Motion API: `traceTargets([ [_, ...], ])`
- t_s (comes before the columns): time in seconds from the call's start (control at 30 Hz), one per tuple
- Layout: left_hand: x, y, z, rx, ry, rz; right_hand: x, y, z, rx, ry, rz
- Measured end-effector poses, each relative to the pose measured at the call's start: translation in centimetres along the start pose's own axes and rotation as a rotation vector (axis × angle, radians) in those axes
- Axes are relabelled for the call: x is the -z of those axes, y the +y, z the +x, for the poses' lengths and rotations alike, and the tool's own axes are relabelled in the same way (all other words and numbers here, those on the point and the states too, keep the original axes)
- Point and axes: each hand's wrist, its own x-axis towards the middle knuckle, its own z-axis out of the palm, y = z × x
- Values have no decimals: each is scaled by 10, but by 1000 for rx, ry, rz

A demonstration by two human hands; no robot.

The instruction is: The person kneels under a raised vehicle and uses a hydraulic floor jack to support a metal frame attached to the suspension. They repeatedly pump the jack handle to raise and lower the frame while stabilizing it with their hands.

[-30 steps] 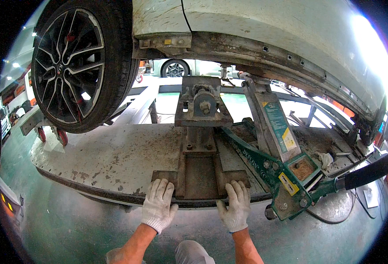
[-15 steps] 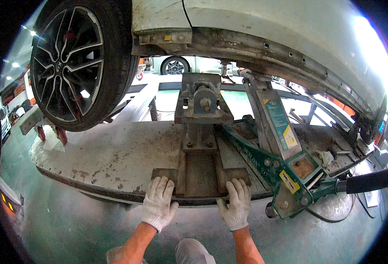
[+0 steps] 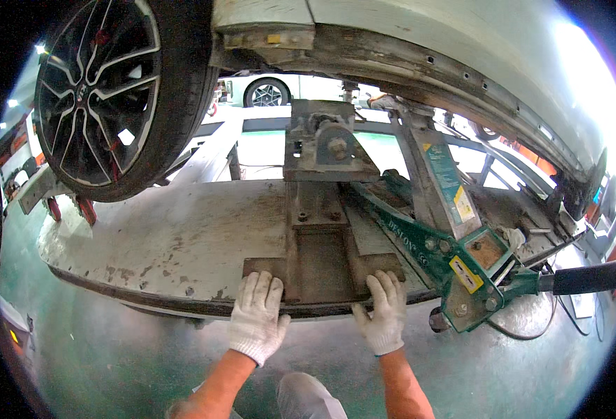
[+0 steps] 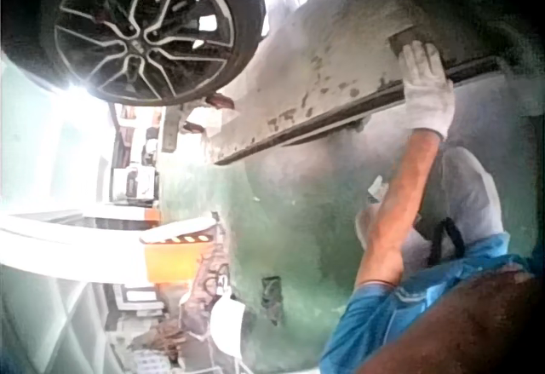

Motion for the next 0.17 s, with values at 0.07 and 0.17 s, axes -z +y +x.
traceTargets([
  [0.07,6,-9,-3,2,-117,88,-6,-6,6,5,-40,-22],
  [0.17,4,-22,-5,-91,-12,-138,-25,-23,24,25,-80,-19],
])
